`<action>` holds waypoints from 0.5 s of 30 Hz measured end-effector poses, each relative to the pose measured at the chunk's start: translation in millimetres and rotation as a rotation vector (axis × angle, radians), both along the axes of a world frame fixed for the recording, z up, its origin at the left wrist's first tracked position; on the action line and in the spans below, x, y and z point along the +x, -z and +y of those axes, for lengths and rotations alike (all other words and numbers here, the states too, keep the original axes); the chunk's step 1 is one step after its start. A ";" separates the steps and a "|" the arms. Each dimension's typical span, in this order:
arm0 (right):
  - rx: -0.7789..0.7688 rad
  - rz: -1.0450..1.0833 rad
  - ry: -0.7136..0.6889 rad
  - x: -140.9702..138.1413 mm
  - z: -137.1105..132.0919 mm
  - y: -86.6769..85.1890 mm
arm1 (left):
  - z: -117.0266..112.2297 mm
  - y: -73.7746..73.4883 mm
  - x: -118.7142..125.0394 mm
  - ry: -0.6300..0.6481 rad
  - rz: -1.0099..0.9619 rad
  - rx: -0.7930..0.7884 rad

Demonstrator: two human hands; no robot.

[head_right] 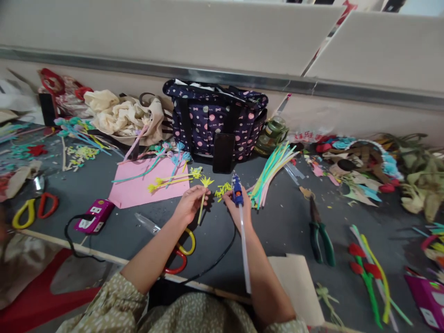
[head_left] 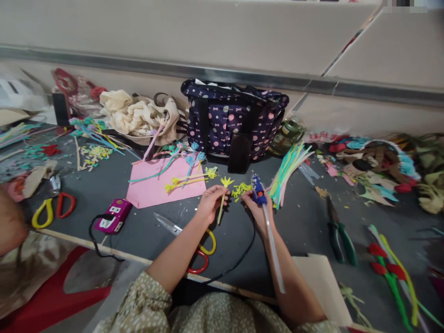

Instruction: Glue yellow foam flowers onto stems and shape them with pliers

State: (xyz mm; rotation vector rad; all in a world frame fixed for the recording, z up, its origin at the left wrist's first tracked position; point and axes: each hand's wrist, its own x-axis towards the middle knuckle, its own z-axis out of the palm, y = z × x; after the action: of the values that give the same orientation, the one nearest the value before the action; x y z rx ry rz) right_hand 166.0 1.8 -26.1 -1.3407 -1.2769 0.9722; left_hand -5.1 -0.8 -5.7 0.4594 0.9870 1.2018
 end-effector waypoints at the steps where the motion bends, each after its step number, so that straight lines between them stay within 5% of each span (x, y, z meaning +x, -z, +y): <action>1: -0.015 0.082 -0.003 -0.8 -0.7 -0.7 | -0.2 -0.1 0.0 0.019 -0.012 0.004; 9: -0.039 0.283 -0.044 -8.5 -7.0 -2.2 | -0.9 4.3 -0.7 0.140 -0.098 -0.021; 15: 0.036 0.187 -0.046 -8.3 -4.5 4.4 | -0.9 7.0 -0.6 0.195 -0.124 -0.016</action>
State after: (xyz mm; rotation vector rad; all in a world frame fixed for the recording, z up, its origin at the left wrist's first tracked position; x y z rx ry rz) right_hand 157.7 -2.8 -30.5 -1.1681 -1.1814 1.0763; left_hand -5.6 -1.6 -12.7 0.4518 0.8259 1.0338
